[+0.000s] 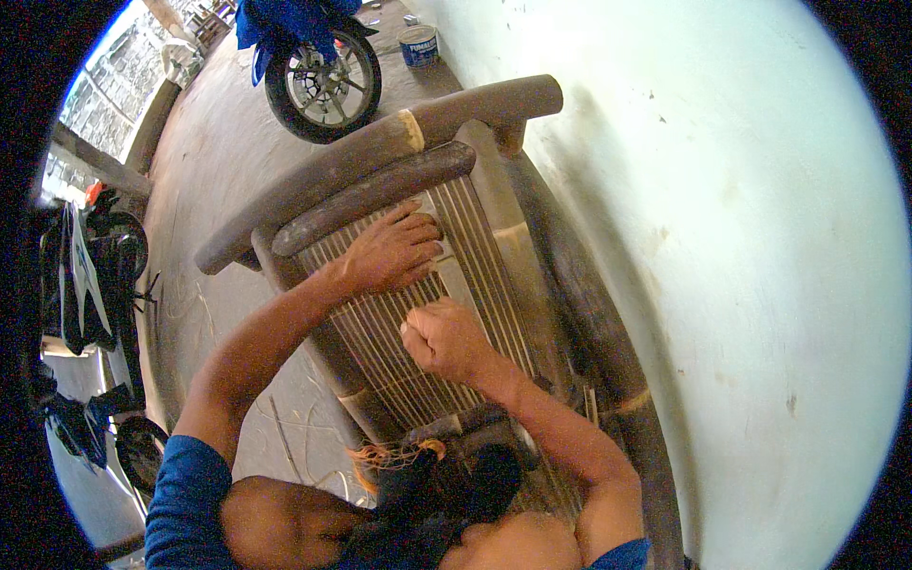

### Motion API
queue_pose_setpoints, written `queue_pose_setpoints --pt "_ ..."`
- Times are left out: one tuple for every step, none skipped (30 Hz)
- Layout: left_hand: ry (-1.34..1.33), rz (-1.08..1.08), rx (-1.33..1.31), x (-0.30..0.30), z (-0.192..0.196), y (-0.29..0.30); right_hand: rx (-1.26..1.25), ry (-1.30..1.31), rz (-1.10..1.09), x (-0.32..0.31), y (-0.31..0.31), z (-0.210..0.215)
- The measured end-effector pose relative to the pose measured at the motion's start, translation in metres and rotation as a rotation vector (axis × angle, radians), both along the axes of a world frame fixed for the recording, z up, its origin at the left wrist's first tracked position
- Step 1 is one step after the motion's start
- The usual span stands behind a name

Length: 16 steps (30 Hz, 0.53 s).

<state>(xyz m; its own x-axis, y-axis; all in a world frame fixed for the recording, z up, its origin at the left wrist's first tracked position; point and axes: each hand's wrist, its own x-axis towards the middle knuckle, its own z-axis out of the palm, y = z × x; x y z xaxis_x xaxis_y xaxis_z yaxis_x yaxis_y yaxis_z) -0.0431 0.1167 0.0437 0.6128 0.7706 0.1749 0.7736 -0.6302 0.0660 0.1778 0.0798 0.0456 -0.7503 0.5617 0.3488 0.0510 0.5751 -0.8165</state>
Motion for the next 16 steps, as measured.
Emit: queue_pose_setpoints --pt "-0.088 0.009 0.063 -0.002 -0.003 -0.004 0.117 0.014 -0.007 -0.003 -0.001 -0.002" --pt "-0.131 0.042 0.137 -0.002 -0.005 -0.006 0.115 -0.005 0.016 -0.004 -0.002 -0.002" --pt "-0.168 0.076 0.195 -0.003 -0.008 -0.008 0.113 -0.023 0.034 -0.006 -0.003 -0.001" --pt "-0.196 0.108 0.271 -0.003 -0.009 -0.01 0.101 -0.035 0.05 -0.008 -0.002 0.002" --pt "-0.191 0.097 0.214 -0.006 -0.009 -0.008 0.082 -0.084 0.049 -0.011 0.002 0.007" --pt "-0.178 0.082 0.179 -0.008 -0.008 -0.006 0.055 -0.126 0.044 -0.014 0.006 0.013" --pt "-0.162 0.076 0.141 -0.01 -0.006 -0.006 0.015 -0.238 0.04 -0.015 0.01 0.022" --pt "-0.201 0.096 0.131 -0.011 -0.004 -0.007 -0.076 -0.161 0.019 -0.016 0.023 0.032" --pt "-0.236 0.119 0.12 -0.011 -0.003 -0.01 -0.181 -0.152 -0.004 -0.018 0.047 0.041" --pt "-0.302 0.135 0.115 -0.009 -0.002 -0.013 -0.245 -0.074 -0.001 -0.024 0.071 0.049" --pt "-0.251 0.156 0.116 -0.007 -0.001 -0.014 -0.21 -0.066 -0.048 -0.045 0.092 0.052" --pt "-0.228 0.164 0.127 -0.005 -0.001 -0.012 -0.131 0.005 -0.081 -0.063 0.105 0.054" --pt "-0.202 0.171 0.137 -0.006 -0.001 -0.009 -0.152 0.008 -0.079 -0.07 0.111 0.055" --pt "-0.142 0.18 0.032 -0.008 -0.001 -0.009 -0.183 -0.004 -0.083 -0.074 0.112 0.053" --pt "-0.159 0.146 0.046 -0.009 -0.002 -0.01 -0.216 -0.022 -0.095 -0.074 0.109 0.052" --pt "-0.14 0.131 0.039 -0.01 -0.001 -0.01 -0.193 0.002 -0.104 -0.065 0.104 0.051"
